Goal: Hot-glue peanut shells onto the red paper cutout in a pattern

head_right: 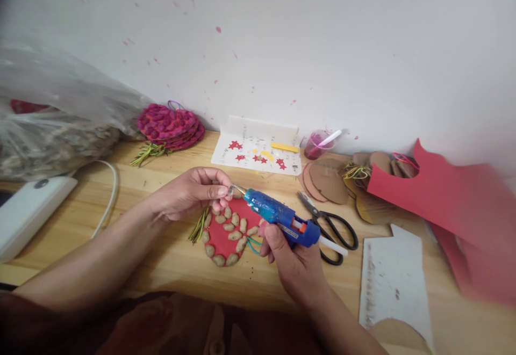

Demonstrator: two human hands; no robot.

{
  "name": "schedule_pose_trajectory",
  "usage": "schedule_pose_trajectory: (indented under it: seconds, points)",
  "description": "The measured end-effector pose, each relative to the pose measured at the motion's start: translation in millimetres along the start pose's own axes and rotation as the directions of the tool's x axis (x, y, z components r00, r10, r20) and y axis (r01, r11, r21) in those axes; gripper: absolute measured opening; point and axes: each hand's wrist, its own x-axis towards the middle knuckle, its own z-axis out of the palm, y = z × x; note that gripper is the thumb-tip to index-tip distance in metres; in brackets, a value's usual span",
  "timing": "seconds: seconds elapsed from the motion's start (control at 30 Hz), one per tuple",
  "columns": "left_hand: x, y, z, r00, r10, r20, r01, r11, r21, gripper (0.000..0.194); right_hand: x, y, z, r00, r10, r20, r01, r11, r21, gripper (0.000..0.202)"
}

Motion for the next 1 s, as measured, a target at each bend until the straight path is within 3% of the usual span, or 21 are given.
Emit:
schedule_pose_trajectory:
  seconds: [0.5, 1.0]
  points:
    - [-1.2, 1.2, 0.3, 1.000, 0.002, -0.017, -0.002, 1.000, 0.015, 0.032, 0.1, -3.6, 0.3, 0.999, 0.039, -0.005, -0.039, 0.999, -0.028, 0.036]
    - [0.1, 1.9, -0.3, 0.997, -0.006, -0.073, 0.000, 0.997, -0.075, 0.033, -0.3, -4.9, 0.8, 0.999, -0.033, 0.014, 0.035, 0.990, -0.137, 0.035]
